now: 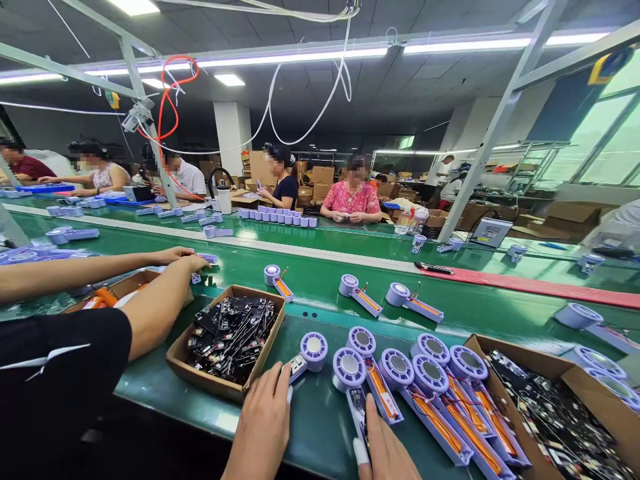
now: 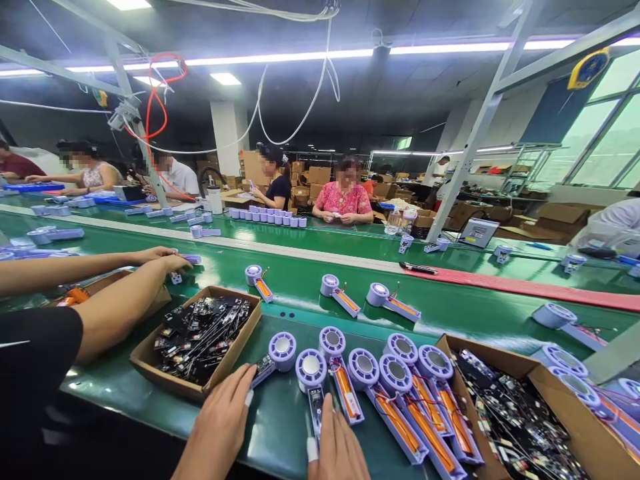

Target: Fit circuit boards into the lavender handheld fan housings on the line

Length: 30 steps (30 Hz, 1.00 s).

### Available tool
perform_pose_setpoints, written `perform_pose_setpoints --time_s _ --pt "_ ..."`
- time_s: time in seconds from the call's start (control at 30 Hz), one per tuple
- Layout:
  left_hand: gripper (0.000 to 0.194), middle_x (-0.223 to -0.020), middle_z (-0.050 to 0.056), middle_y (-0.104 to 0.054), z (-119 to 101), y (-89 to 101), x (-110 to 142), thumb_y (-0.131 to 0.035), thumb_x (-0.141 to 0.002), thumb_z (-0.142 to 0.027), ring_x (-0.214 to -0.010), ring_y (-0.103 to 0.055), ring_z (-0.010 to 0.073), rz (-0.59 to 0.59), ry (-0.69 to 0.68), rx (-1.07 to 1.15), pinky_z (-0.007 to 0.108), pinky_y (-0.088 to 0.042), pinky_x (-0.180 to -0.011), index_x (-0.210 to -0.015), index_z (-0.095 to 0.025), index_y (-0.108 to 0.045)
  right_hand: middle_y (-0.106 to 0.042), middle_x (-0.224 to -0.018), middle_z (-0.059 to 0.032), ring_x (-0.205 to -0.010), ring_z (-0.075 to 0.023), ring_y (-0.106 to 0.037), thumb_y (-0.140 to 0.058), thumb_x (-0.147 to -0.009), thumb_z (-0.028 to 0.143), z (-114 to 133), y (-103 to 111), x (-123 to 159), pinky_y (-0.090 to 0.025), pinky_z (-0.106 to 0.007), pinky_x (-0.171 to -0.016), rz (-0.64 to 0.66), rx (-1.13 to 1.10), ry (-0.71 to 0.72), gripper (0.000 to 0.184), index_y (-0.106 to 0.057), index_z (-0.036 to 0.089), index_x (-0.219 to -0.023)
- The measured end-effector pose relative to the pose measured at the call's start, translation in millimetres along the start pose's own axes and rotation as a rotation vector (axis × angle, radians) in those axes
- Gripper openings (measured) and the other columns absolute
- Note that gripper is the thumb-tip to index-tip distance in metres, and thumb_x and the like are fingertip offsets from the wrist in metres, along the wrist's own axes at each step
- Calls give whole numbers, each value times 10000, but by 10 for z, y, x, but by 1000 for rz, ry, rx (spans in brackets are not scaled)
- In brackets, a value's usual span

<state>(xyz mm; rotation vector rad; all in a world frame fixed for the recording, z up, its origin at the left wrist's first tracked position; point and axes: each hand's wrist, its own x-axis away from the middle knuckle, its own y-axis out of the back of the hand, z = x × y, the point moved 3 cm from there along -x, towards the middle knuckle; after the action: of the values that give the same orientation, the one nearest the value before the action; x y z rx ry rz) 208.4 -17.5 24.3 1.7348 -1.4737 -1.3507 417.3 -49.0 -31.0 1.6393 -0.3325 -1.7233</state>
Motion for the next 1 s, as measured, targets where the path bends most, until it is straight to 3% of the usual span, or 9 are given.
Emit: perform_pose_setpoints --time_s 0.07,0.13,0.27,0.4,0.53,0.8,1.0 --pt "457 -1249 131 -671 57 -92 95 -366 -897 -97 -1096 -664 275 -42 -88 -61 403 -545 -903 -1293 -168 -585 -688 -1162 -131 -979 -283 -699 -309 -997 241 22 -31 -48 -607 -381 -784 55 -72 21 562 -195 180 -1544" --pt "383 -1190 100 -694 51 -124 212 -403 -950 -192 -1026 -693 231 -172 -175 -65 332 -576 -831 -1302 -188 -553 -643 -1251 -126 -1088 -285 -654 -299 -1008 267 34 -49 -81 -585 -406 -868 121 -148 16 528 -244 181 -1525" --pt "336 -1073 90 -714 22 -157 380 -441 -981 -303 -939 -704 201 -354 -252 -52 293 -555 -818 -1265 -161 -552 -594 -1314 -128 -1177 -262 -603 -328 -1017 370 6 -54 -40 -560 -402 -930 198 -233 -42 478 -336 178 -1455" --pt "308 -1104 105 -691 59 -273 437 -473 -971 -276 -974 -680 208 -355 -274 -60 305 -509 -849 -1233 -158 -585 -641 -1232 -110 -1117 -251 -639 -346 -1014 379 -30 -43 71 -578 -380 -884 162 -218 -42 345 -517 217 -1265" --pt "320 -1120 123 -700 73 -314 446 -496 -937 -185 -1021 -665 227 -390 -341 -85 342 -458 -906 -1242 -134 -578 -678 -1149 -120 -1049 -252 -671 -342 -1009 345 -41 -51 101 -587 -385 -847 117 -217 -32 308 -577 211 -1156" --pt "330 -1120 111 -742 136 -359 430 -487 -923 -176 -1024 -692 233 -391 -419 -182 391 -415 -948 -1240 -142 -572 -690 -1110 -114 -1015 -255 -684 -386 -990 332 -66 -146 134 -592 -381 -829 59 -225 -20 289 -583 208 -1162" --pt "394 -1161 81 -727 101 -329 415 -482 -923 -211 -1035 -678 216 -318 -375 -183 362 -421 -927 -1308 -135 -527 -664 -1179 -114 -1062 -271 -659 -371 -986 384 -103 -196 160 -581 -404 -850 130 -216 -9 427 -468 209 -1363"
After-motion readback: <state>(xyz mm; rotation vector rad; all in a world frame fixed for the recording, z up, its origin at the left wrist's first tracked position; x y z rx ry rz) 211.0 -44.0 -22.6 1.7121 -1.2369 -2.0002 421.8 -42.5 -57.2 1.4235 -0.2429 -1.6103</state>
